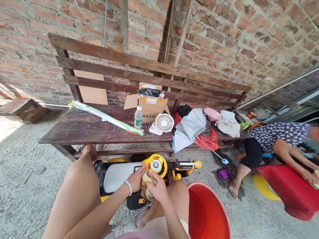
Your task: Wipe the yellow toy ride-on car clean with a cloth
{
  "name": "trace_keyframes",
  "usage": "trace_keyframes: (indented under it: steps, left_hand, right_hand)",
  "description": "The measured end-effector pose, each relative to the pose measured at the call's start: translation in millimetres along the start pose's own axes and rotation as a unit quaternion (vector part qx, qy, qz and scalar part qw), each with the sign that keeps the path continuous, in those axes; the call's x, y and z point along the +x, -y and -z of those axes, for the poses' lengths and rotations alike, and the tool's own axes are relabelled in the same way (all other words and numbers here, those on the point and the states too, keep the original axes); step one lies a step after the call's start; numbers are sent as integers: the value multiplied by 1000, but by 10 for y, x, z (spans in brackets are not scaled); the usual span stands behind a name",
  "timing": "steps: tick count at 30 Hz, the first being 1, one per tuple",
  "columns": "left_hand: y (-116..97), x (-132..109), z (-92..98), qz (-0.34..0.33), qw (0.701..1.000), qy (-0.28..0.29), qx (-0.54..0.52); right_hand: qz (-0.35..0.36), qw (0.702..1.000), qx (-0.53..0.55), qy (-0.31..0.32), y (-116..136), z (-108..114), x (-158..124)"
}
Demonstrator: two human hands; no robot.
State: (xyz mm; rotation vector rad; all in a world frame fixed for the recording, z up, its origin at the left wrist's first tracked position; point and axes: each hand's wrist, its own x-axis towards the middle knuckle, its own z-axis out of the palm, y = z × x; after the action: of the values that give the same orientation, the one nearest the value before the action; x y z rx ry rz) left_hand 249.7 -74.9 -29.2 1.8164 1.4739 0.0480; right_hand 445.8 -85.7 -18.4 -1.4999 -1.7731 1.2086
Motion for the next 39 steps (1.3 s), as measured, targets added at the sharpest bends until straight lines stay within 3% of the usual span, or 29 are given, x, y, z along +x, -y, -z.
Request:
trace_keyframes:
  steps: [3,5,6,8,10,12,14,17,21,24,26,30,32,35,39]
  left_hand:
    - [-18,1,-13,3,1000,-5,0]
    - [-38,7,-11,9,1000,-3,3]
    - [-47,9,-7,11,1000,-3,2]
    - [-62,8,4,10,1000,-2,-4]
    - [-68,0,12,8,1000,0,-9]
    - [-64,-11,12,8,1000,1,-9]
    - [-52,-18,6,10,1000,4,-2]
    - [-36,-21,-3,3,1000,10,10]
    - [-56,-26,-15,9,999,17,28]
    - [-89,-38,-33,22,998,25,55]
    - [-102,-44,-42,22,998,23,63]
    - [-114,-31,-27,12,999,22,48]
    - [-128,-12,-5,14,998,22,49]
    - [-157,12,29,24,998,27,56]
    - [-171,12,66,25,997,38,60]
  right_hand:
    - [-25,986,-18,-162,-71,272,193]
    - [-65,972,-96,-206,-44,478,445]
    - [-96,965,-147,-196,-7,548,590]
    - [-166,949,-250,-101,95,590,873]
    - [-203,912,-355,-31,210,518,1099]
    - [-194,881,-431,-1,307,402,1239]
    - [-148,868,-474,16,374,298,1296]
    - [-49,858,-508,55,450,150,1278]
    - [99,837,-514,157,585,-104,1194]
    - [139,831,-501,196,652,-123,1183]
    - [117,843,-492,181,624,23,1198]
    - [-17,871,-482,89,410,408,1135]
    - [-64,872,-483,59,293,479,1004]
    - [-106,865,-490,12,176,380,702]
    - [-147,864,-482,-22,96,63,253]
